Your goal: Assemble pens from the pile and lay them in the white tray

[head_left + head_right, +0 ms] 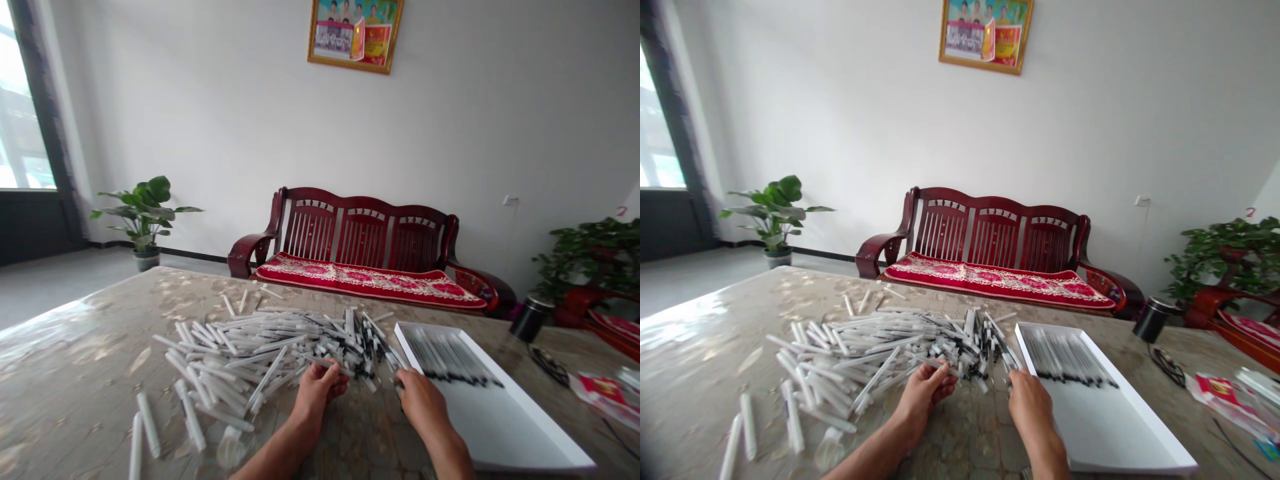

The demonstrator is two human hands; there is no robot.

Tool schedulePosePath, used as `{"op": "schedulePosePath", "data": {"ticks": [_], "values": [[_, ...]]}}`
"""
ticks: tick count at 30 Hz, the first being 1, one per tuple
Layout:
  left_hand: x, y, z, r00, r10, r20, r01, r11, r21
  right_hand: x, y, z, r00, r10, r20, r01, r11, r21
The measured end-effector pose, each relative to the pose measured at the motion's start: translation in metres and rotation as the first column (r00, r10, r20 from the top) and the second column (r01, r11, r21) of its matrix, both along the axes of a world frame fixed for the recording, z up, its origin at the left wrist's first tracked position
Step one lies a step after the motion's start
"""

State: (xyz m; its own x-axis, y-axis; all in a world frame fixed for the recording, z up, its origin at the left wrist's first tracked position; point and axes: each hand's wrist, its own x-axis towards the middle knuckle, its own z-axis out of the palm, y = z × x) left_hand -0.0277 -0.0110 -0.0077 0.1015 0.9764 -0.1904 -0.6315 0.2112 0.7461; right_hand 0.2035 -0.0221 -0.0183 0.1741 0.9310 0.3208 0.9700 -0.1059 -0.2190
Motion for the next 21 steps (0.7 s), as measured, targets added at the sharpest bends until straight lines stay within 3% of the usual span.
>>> {"op": "schedulePosePath", "data": {"ticks": [5,8,10,13,15,17,21], "values": [[-0.002,0.001,-0.001,1.0,0.006,0.014,-0.006,1.0,-0.021,0.0,0.005,-0.004,1.0,-0.028,0.001,0.028,0.999,0.024],[-0.002,0.003,-0.004,1.0,0.01,0.027,-0.009,0.999,-0.052,-0.008,0.009,0.0,0.974,0.038,-0.225,-0.005,0.989,0.147],[-0.002,0.004,-0.004,0.999,0.012,0.048,-0.008,0.998,-0.069,-0.021,0.01,0.005,0.855,0.162,-0.493,-0.049,0.971,0.233],[-0.003,0.006,-0.004,0.997,0.019,0.075,-0.013,0.997,-0.082,-0.048,0.006,0.012,0.485,0.283,-0.827,-0.082,0.957,0.28],[-0.003,0.006,-0.003,0.996,0.024,0.081,-0.017,0.996,-0.083,-0.065,0.0,0.015,0.292,0.294,-0.91,-0.087,0.956,0.281],[-0.004,0.006,-0.001,0.997,0.018,0.069,-0.013,0.997,-0.073,-0.077,-0.004,0.017,0.203,0.299,-0.933,-0.076,0.954,0.289],[-0.003,0.005,-0.001,0.998,0.015,-0.069,-0.013,0.999,0.035,-0.084,-0.006,0.015,0.166,0.303,-0.938,-0.001,0.952,0.307]]}}
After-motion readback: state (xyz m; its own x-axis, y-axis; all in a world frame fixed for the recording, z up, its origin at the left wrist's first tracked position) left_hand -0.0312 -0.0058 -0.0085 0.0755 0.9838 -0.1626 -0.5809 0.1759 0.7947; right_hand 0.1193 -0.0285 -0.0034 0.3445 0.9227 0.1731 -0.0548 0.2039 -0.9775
